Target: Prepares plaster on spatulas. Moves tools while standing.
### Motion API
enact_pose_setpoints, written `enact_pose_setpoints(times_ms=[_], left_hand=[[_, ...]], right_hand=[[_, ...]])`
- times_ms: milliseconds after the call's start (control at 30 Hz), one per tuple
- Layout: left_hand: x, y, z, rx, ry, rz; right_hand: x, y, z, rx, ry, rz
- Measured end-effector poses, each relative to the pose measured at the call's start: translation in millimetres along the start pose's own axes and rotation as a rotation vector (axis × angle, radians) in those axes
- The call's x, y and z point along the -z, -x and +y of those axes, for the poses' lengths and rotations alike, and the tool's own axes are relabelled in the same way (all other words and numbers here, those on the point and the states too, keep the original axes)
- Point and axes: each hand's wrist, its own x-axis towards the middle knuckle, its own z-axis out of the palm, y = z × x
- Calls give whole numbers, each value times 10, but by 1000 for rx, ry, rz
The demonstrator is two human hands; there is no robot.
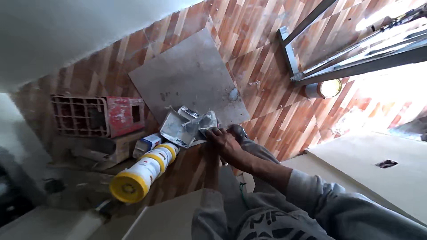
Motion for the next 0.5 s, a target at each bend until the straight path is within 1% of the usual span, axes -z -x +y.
enact_pose_setpoints(times_ms=[33, 100, 133, 167, 200, 233, 267, 333, 367, 400, 467, 500], left_hand=[[-46, 21, 1, 14, -15, 11], [-162, 55, 139, 18, 64, -30], [-150, 62, 148, -2, 55, -20], [-105, 32, 119, -32, -17, 17], [-15, 13, 35, -49, -95, 27], [51, -2, -63, -51, -105, 10], [50, -26, -85, -45, -58, 1], [23, 33, 45, -23, 71, -80], [33, 49, 100, -32, 100, -117], [41, 54, 126, -45, 121, -121], [73, 70, 109, -45, 150, -63], [74, 27, 145, -40, 150, -29]], right_hand=[[-22, 5, 49, -13, 18, 7], [37, -181, 193, -31, -3, 113], [20, -209, 182, -10, -11, 148], [-7, -173, 91, 3, -7, 112], [-43, -101, -7, 6, 14, 33], [-76, -57, -35, 0, 33, -25], [-65, -107, 33, -1, 36, -24], [59, -292, 328, 24, -75, 111], [181, -340, 422, 18, -126, 167], [288, -319, 449, 7, -146, 214], [341, -181, 340, 3, -128, 274], [322, -148, 221, 5, -121, 272]])
